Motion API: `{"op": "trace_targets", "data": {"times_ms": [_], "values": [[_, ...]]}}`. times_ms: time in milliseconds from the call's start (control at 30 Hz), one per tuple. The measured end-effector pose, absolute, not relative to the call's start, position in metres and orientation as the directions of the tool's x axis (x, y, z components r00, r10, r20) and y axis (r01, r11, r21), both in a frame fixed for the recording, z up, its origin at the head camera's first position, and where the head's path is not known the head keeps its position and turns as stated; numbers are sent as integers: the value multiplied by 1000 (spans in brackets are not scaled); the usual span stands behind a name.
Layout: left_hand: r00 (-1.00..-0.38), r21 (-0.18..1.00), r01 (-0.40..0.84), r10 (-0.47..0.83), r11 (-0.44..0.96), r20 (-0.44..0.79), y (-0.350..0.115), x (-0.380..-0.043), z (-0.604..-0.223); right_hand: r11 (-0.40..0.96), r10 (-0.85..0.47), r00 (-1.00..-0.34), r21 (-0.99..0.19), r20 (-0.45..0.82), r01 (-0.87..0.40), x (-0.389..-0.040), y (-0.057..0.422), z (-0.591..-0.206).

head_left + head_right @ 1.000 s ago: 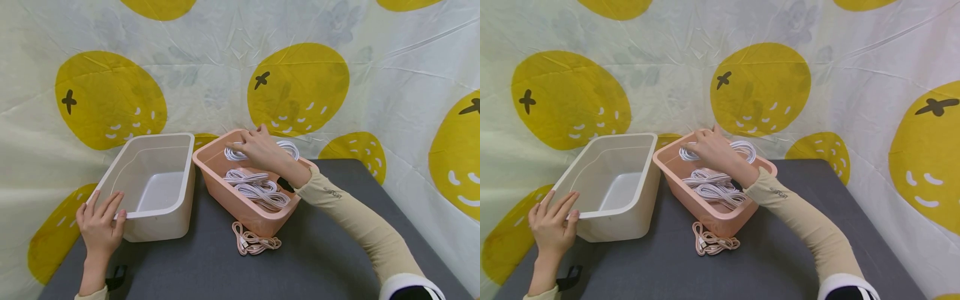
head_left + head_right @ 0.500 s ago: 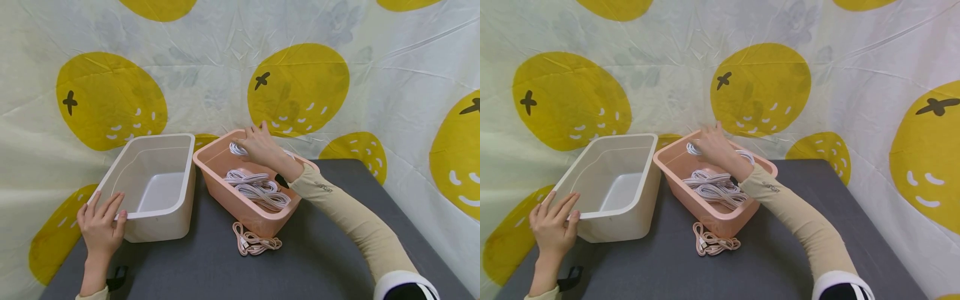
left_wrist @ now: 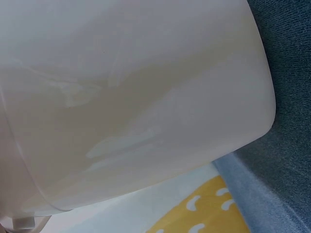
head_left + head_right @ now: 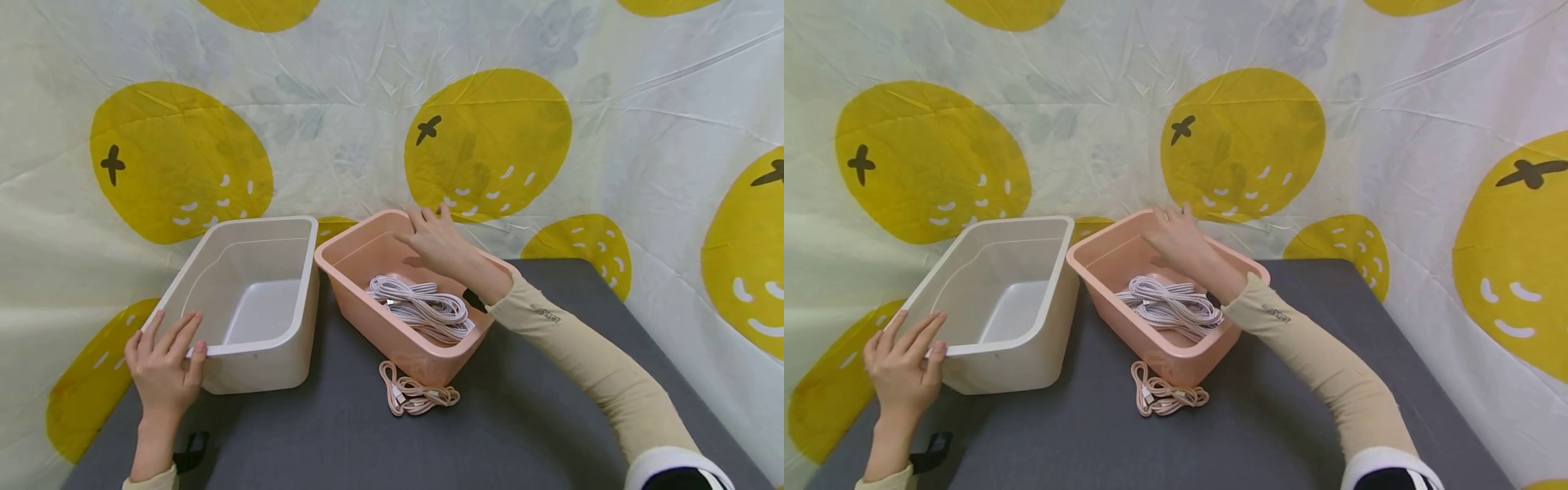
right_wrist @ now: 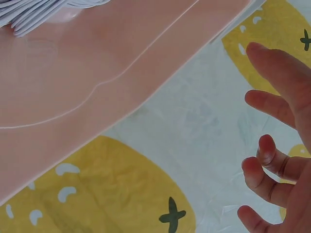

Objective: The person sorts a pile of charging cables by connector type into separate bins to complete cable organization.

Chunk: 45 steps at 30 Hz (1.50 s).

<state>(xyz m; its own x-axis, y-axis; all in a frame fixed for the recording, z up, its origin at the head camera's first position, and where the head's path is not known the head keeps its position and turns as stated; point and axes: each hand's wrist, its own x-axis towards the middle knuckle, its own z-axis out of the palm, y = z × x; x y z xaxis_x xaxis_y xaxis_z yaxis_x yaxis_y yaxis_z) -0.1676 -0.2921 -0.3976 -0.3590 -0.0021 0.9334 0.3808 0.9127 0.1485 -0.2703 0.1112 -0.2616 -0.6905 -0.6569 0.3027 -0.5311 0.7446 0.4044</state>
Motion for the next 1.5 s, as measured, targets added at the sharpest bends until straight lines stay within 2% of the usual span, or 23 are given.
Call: {"op": "trace_targets", "data": {"times_ms": [133, 400, 733, 1500], "values": [[-360, 149, 378, -3, 914, 933, -292, -168, -398, 726, -679, -660, 423, 321, -542, -264, 117, -262], [-344, 145, 383, -4, 912, 939, -292, -170, -397, 699, -715, -538, 440, 447, -563, -251, 126, -261], [-364, 146, 380, 2, 913, 931, -293, -168, -398, 649, -759, -447, 505, 472, -569, -233, 132, -272], [-367, 144, 376, 5, 916, 930, -293, -168, -399, 577, -785, -331, 421, 524, -700, -186, 137, -292]]}}
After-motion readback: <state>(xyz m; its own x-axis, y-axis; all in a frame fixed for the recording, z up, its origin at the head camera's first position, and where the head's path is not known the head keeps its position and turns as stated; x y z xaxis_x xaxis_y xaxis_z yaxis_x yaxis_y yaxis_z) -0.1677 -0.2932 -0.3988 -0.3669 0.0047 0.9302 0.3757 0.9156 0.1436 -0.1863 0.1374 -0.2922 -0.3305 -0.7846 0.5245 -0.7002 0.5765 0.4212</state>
